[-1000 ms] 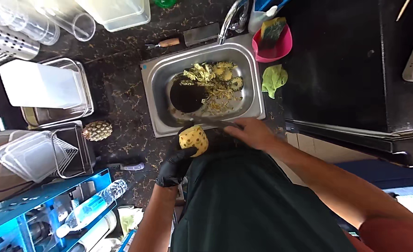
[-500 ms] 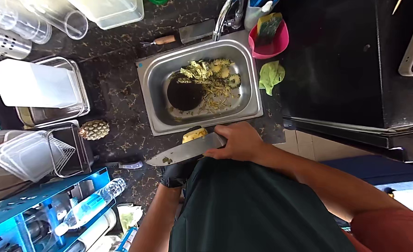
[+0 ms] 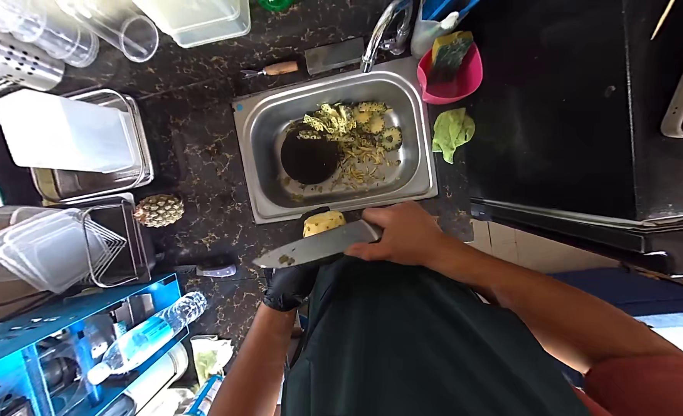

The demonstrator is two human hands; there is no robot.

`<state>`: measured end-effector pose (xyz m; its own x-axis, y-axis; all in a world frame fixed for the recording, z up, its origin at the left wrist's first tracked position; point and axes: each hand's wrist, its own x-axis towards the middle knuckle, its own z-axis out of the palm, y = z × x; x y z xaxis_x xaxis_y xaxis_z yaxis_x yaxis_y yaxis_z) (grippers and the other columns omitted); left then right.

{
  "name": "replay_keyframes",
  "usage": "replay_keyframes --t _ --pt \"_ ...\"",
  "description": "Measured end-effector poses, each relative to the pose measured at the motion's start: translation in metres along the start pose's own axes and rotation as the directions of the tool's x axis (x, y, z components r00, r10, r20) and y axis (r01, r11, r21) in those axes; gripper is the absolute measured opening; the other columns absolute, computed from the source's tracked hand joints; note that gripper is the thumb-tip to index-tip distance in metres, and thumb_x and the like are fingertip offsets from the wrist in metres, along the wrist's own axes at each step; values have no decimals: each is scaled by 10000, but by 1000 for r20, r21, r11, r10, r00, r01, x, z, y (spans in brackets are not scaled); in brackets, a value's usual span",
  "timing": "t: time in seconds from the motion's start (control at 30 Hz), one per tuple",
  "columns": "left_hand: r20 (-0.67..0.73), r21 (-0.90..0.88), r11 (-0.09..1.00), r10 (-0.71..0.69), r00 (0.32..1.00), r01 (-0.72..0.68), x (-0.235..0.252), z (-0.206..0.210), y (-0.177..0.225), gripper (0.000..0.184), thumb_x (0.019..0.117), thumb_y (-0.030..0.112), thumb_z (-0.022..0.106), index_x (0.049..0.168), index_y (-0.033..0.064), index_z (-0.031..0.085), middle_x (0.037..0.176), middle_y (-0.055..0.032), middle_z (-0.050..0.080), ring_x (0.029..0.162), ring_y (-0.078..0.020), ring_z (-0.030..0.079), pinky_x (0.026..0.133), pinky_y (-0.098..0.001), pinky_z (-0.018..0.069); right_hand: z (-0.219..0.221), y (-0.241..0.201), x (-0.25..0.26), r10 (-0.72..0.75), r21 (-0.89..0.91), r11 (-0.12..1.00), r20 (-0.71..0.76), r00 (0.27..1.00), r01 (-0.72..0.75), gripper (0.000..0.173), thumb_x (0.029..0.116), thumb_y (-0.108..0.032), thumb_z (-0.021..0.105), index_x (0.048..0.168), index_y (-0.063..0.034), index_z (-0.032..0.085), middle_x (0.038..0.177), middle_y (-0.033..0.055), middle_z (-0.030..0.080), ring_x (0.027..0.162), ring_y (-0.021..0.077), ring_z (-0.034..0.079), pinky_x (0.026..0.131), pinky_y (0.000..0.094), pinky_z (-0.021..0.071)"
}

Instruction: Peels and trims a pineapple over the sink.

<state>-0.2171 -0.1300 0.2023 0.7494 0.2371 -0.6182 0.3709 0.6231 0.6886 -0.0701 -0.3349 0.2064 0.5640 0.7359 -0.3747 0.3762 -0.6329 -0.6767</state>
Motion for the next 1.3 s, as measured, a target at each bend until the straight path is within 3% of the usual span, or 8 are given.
replay_keyframes --t 0.13,0.23,0.33,0.43,0.6,1.0,1.17,1.3 --pt "65 122 992 -16 998 8 3 12 16 432 720 -36 827 1122 -8 673 1049 -141 732 996 -227 711 912 -422 591 5 27 8 -2 -40 999 -76 997 -1 703 811 -857 531 806 -162 632 598 26 562 585 231 618 522 496 478" --pt "119 153 988 -26 993 7 7 9 26 735 684 -3 848 1337 5 512 1155 -192 678 1050 -277 693 918 -449 593 3 72 17 299 61 951 62 952 -303 694 872 -812 535 896 -135 685 719 97 637 703 313 656 630 599 525" --pt "127 86 996 -28 991 18 7 8 28 668 700 -3 816 1305 9 534 1125 -183 687 1019 -263 701 903 -438 593 4 75 11 366 139 916 87 926 -375 684 902 -778 531 855 -109 663 703 95 600 683 301 617 623 579 494" --pt "141 36 999 -38 989 33 8 11 26 586 735 -12 768 1269 7 526 1116 -167 689 1017 -246 702 907 -440 590 0 37 -1 246 197 947 60 967 -253 678 865 -785 576 832 -114 671 694 74 604 682 284 626 618 575 505" --pt "-59 -147 989 -43 997 34 -4 4 0 212 858 -92 601 945 74 700 923 -83 754 894 -184 728 832 -387 614 2 -9 -8 2 84 997 -27 1000 0 757 802 -911 471 853 -176 647 641 2 585 648 193 631 580 477 490" --pt "116 -126 988 -72 991 86 -1 3 -1 289 796 -42 754 1077 -4 694 1052 -154 741 1009 -242 714 934 -429 578 12 14 2 -72 -41 997 -155 985 66 726 800 -869 523 834 -155 653 607 19 587 605 214 642 537 477 498" --pt "177 -72 996 -35 983 49 0 3 21 625 734 -1 807 1290 -5 521 1134 -198 686 1037 -285 700 924 -477 584 9 80 15 392 57 916 90 916 -397 726 897 -817 470 963 -133 703 784 117 670 764 339 672 678 620 524" --pt "162 -138 988 -43 986 66 9 -2 15 629 782 52 783 1347 26 508 1169 -202 670 1056 -296 690 946 -489 571 1 39 3 297 184 932 104 949 -312 681 891 -777 549 870 -108 673 741 97 621 732 309 637 655 594 509"
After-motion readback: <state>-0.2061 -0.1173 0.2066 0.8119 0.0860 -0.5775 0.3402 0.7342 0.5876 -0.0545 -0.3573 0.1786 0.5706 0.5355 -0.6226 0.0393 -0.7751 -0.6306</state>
